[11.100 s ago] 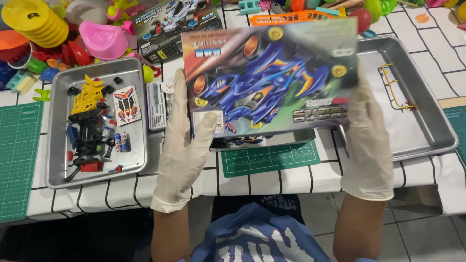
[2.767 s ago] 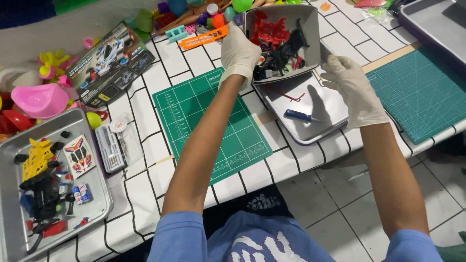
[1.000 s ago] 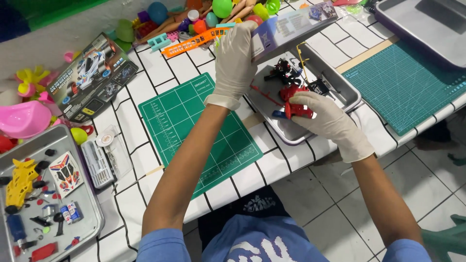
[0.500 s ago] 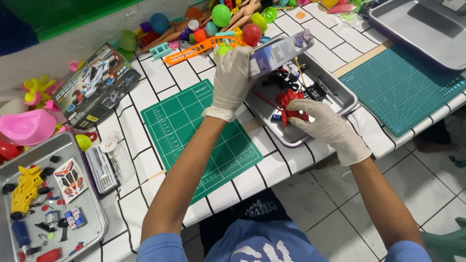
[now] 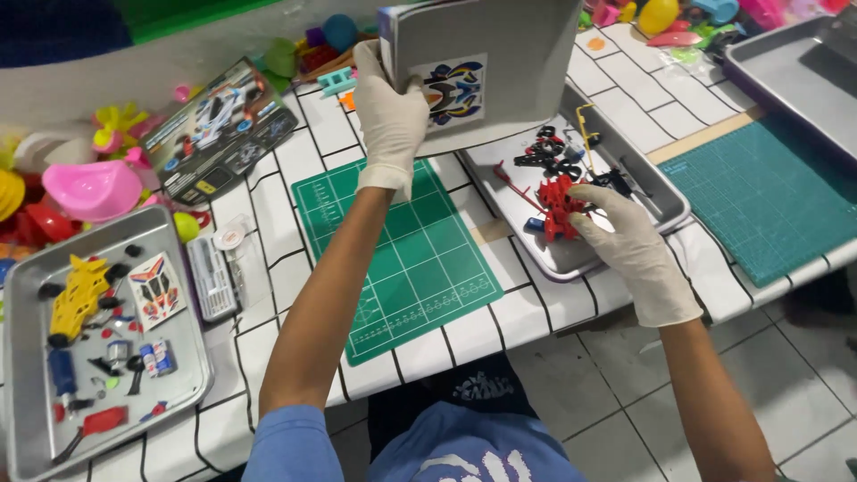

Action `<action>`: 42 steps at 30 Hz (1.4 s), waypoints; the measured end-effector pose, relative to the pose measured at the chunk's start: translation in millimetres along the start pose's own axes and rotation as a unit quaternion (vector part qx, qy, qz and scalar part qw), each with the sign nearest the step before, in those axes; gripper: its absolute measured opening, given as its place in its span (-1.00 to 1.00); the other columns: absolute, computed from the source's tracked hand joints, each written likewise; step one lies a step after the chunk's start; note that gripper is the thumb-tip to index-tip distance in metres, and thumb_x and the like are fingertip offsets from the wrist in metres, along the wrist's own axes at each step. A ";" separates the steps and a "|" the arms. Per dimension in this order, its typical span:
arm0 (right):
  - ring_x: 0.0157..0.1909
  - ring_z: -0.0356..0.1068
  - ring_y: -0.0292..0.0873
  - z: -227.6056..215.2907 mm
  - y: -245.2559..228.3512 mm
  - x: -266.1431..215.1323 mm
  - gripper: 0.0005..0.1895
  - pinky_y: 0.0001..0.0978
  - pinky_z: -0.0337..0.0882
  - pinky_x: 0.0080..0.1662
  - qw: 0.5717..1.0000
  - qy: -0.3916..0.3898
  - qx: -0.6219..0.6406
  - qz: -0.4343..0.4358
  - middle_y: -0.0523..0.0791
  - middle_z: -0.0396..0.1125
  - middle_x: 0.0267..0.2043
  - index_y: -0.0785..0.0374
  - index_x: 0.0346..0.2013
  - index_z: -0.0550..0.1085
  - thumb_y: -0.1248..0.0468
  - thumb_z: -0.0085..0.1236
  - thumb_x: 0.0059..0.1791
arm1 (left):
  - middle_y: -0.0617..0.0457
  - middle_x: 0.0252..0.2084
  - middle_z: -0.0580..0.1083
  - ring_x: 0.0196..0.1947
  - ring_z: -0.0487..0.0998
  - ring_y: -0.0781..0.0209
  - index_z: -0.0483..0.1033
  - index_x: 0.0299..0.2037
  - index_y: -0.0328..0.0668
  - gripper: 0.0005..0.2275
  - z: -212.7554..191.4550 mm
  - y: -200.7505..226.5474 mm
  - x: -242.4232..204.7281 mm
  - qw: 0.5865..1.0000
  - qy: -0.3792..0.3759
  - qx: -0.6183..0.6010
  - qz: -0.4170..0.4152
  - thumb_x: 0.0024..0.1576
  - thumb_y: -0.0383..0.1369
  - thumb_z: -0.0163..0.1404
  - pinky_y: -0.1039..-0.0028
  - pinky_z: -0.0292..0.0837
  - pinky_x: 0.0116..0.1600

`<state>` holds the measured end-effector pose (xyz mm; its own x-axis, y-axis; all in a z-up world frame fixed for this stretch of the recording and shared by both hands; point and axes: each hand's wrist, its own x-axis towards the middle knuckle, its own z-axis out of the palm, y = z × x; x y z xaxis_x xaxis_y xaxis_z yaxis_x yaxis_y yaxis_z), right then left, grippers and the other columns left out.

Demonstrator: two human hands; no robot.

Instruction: The person opens a box containing a model kit and sorts the plastic parts onto a tray. They then pick up a black chassis frame and attach several small black components to it by hand. Finally, they apply glue from a small tube to the assembled parts on a green cutting mat.

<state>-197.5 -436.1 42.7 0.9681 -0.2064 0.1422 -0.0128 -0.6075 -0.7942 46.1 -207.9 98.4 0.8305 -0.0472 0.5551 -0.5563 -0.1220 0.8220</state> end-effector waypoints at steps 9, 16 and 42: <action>0.28 0.35 0.02 10.3 13.7 -1.1 -0.45 -0.14 0.29 0.30 0.996 0.081 0.010 -0.030 0.08 0.39 0.22 0.36 0.20 0.44 -0.01 0.04 0.09 | 0.05 0.05 0.50 0.03 0.54 0.23 0.34 0.14 -0.14 -0.56 -96.9 -2.8 -12.1 0.929 0.049 -0.045 -0.364 0.06 -0.28 0.09 0.45 0.42 0.20; 0.26 0.37 0.01 12.4 19.3 -3.0 -0.54 -0.19 0.34 0.28 0.994 0.098 0.023 -0.030 0.08 0.38 0.23 0.38 0.19 0.45 0.11 0.02 0.12 | 0.03 0.15 0.27 0.16 0.27 0.19 0.16 0.16 -0.19 -0.52 -142.3 -59.8 -34.6 0.946 0.111 -0.026 -0.303 0.17 -0.11 0.02 0.41 0.20 0.29; 0.33 0.32 -0.06 -19.1 -50.6 7.7 -0.23 -0.20 0.26 0.30 0.951 -0.105 -0.190 0.220 -0.09 0.34 0.34 0.11 0.40 0.32 0.26 0.32 -0.12 | -0.16 0.19 0.22 -0.05 0.45 -0.09 0.16 0.41 -0.18 -0.13 -115.6 -125.4 -56.6 0.795 -0.136 0.582 -0.105 0.08 0.31 0.07 0.14 0.53 -0.17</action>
<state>-194.2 -421.6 95.3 0.8758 -0.3711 -0.3085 -0.4798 -0.7387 -0.4735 65.5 -75.3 -21.3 0.9651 -0.0985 0.2428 -0.1328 -0.9827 0.1291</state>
